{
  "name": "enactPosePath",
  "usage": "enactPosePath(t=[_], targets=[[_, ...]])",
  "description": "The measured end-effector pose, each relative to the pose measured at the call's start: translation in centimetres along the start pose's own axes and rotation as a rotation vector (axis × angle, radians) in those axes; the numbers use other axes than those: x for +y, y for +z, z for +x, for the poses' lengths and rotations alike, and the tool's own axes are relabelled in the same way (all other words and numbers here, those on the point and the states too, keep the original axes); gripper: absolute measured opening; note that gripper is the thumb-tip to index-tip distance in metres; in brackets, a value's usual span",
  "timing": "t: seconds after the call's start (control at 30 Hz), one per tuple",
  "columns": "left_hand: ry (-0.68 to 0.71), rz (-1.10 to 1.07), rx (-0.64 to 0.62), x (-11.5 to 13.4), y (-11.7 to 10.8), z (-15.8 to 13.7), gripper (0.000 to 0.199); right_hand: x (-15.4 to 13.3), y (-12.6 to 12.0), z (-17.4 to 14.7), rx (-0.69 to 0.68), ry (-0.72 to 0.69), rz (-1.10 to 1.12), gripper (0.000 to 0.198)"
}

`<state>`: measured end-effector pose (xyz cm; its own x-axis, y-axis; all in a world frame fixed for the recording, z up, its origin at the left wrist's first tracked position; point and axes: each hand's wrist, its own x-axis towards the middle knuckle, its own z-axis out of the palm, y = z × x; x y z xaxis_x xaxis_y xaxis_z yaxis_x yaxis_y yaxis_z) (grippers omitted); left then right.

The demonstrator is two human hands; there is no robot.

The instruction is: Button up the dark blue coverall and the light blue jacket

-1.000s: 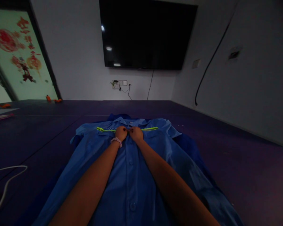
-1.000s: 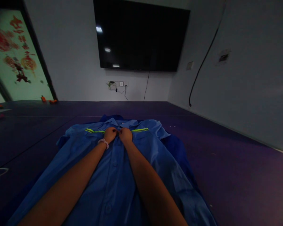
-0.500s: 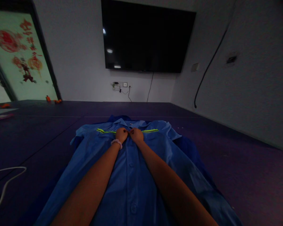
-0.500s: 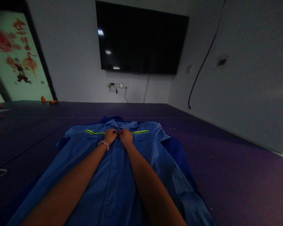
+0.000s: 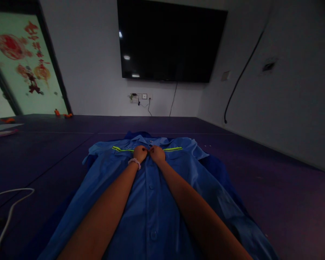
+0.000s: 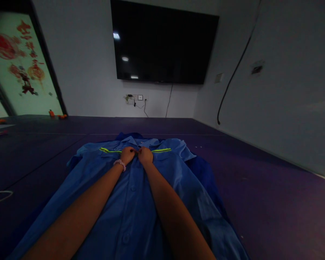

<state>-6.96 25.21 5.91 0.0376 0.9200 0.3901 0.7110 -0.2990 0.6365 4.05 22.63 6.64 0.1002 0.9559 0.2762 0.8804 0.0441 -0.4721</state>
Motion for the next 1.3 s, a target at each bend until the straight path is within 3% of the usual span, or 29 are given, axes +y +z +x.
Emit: enactPosePath(t=[1.3], targets=[[-0.007, 0.027, 0.003, 0.17, 0.1, -0.01, 0.02, -0.23, -0.18, -0.11, 0.005, -0.014, -0.034, 0.016]])
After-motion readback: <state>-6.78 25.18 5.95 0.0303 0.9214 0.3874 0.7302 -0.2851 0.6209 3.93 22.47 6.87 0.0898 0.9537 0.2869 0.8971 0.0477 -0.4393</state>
